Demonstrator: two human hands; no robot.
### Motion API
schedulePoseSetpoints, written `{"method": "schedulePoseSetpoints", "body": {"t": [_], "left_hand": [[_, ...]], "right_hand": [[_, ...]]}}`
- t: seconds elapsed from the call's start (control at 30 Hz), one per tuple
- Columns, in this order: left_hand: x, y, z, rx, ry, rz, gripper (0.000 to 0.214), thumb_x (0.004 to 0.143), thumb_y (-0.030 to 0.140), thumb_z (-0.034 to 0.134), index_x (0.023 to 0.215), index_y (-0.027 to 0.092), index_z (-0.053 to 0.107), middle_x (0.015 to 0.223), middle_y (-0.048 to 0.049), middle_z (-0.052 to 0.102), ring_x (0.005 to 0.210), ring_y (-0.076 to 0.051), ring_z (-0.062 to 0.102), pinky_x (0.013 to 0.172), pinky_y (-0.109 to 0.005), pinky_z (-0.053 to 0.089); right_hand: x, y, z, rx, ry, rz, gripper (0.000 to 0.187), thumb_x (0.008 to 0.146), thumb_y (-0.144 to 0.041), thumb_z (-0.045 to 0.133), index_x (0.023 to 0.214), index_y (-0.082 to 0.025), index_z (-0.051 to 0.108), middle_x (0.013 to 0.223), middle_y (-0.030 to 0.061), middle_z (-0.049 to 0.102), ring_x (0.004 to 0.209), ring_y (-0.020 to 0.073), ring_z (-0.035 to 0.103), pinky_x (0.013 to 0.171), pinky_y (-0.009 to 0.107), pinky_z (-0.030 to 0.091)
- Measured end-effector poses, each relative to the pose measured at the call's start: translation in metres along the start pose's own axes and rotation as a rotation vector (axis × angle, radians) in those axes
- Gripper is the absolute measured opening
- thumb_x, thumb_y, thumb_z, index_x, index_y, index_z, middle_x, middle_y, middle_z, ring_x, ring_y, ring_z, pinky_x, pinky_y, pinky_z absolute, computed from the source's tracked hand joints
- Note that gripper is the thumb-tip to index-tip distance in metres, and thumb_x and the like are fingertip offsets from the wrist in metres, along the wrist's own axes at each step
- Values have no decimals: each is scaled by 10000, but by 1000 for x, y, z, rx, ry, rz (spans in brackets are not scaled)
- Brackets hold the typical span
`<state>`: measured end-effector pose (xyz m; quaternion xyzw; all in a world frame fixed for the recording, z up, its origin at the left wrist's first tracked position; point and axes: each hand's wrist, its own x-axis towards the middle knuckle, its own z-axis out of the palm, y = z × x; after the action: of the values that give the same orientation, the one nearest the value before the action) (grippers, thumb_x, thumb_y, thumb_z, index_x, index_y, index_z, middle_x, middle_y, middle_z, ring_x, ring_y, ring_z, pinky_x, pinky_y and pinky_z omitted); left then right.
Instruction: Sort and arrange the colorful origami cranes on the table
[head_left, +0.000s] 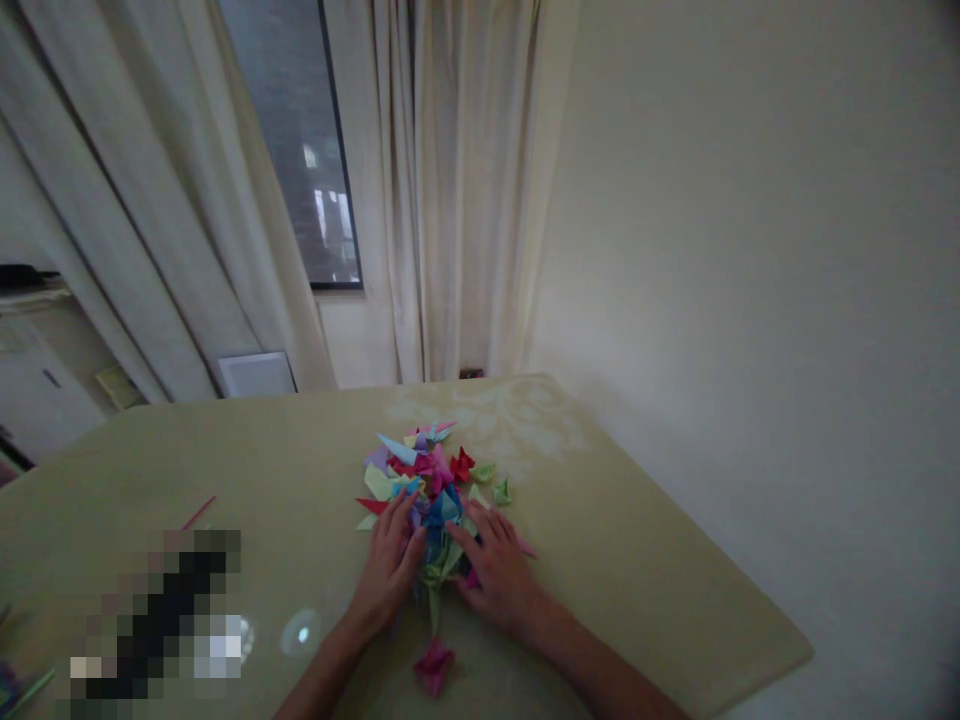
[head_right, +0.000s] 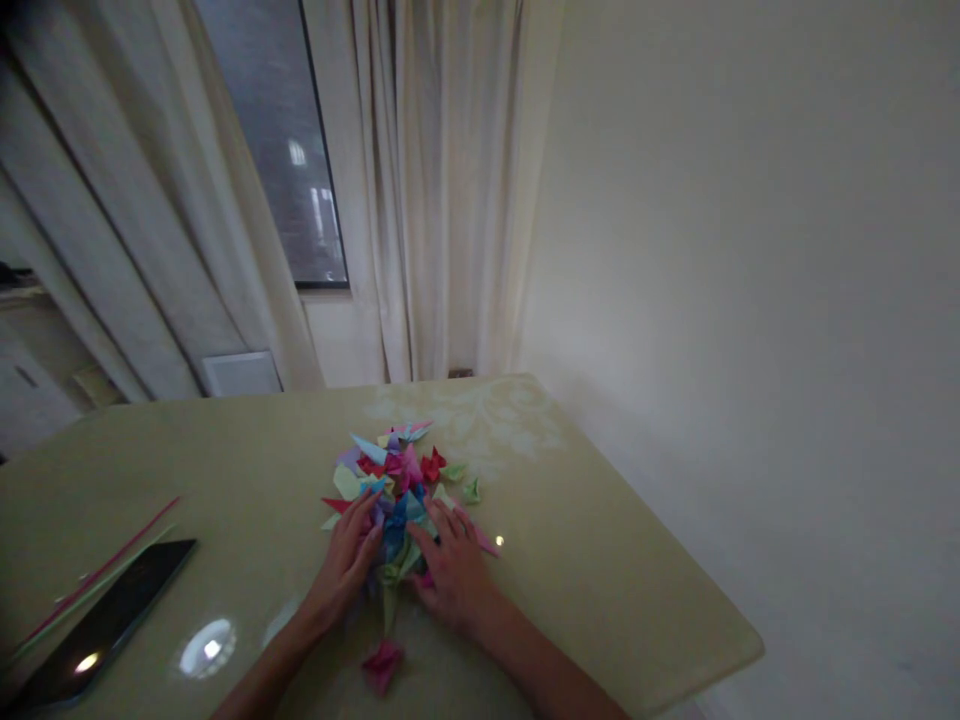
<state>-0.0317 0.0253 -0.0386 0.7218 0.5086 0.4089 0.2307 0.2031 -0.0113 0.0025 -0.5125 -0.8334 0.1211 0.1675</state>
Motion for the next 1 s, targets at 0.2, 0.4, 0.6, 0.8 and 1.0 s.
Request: {"method": "schedulePoseSetpoints", "body": {"t": [0.2,0.4,0.6,0.8,1.0], "left_hand": [[-21,-6,-14,205,-86,279,781,957,664,617,1650,379,399,1726,-96,389,1591,-407,325,1259,-682,327],[-38,8,16,330,-432,425,1281,625,769,855,1701,440,242,1746,-80,362,1547,-524,354,1217,-799,304],[-35,-4,21,324,-253,302,821,903,400,727,1644,478,383,1649,-37,520,1452,-365,539,1154,-577,532],[-30,-7,6,380,-110,320,653,940,533,689,1565,435,530,1579,-62,591,1357,-371,592,1109,-583,539],[-31,-7,2,400,-247,413,1211,597,850,821,1654,485,355,1697,-70,450,1473,-498,446,1145,-694,432]], "right_hand": [[11,24,-1,21,118,221,876,927,-589,714,1676,-263,397,1777,171,244,1627,419,245,1285,641,257],[27,18,24,130,145,253,767,929,-242,623,1666,-265,409,1718,134,383,1546,342,422,1280,532,342],[23,21,32,219,173,209,718,911,-244,655,1609,-268,490,1580,129,540,1456,339,509,1243,509,412],[25,25,36,275,269,147,604,957,-230,651,1549,-279,542,1495,126,588,1385,324,558,1207,516,461],[25,24,31,316,288,133,493,949,-198,649,1437,-264,636,1437,124,623,1355,314,583,1192,499,483]]}}
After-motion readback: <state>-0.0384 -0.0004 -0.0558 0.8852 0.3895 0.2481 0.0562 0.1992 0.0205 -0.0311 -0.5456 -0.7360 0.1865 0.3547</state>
